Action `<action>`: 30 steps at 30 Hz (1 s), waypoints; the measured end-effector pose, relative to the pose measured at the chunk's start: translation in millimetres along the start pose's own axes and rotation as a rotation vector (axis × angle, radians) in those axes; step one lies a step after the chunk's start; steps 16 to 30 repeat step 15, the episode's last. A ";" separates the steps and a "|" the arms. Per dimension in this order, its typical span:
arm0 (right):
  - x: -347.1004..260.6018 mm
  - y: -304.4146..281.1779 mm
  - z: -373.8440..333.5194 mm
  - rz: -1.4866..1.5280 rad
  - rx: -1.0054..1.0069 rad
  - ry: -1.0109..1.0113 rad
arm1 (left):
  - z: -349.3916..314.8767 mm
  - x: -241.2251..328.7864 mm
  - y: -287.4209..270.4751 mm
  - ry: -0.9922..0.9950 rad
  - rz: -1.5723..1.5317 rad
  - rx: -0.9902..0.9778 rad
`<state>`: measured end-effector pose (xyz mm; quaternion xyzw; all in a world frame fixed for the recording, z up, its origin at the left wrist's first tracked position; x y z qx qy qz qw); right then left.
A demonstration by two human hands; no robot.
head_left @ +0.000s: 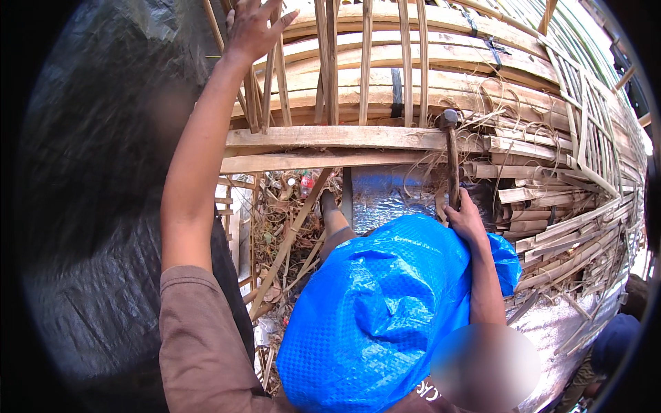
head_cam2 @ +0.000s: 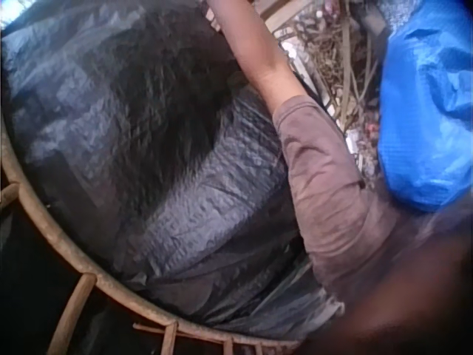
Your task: The person constructs a wooden structure by splitting wood strips with a blade and then hammering them onto a large frame.
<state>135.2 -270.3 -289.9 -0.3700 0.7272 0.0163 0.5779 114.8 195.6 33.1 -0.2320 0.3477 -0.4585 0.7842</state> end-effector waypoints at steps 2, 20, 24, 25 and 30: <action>-0.3 0.4 0.7 -0.003 -0.004 -0.007 | -30.5 18.9 11.1 0.067 0.071 0.021; 1.9 -19.0 4.0 0.037 0.181 -0.063 | -307.9 161.9 -3.2 -0.430 -0.735 -0.329; 1.9 -19.0 4.0 0.037 0.181 -0.063 | -307.9 161.9 -3.2 -0.430 -0.735 -0.329; 1.9 -19.0 4.0 0.037 0.181 -0.063 | -307.9 161.9 -3.2 -0.430 -0.735 -0.329; 1.9 -19.0 4.0 0.037 0.181 -0.063 | -307.9 161.9 -3.2 -0.430 -0.735 -0.329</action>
Point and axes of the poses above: each hand's wrist, its own z-axis towards the middle knuckle, its own y-axis out of the palm, x = y × z, the point moved 10 cm from there along z, towards the middle knuckle, and after that the axes turned 11 degrees about z, right-handed, at the moved point
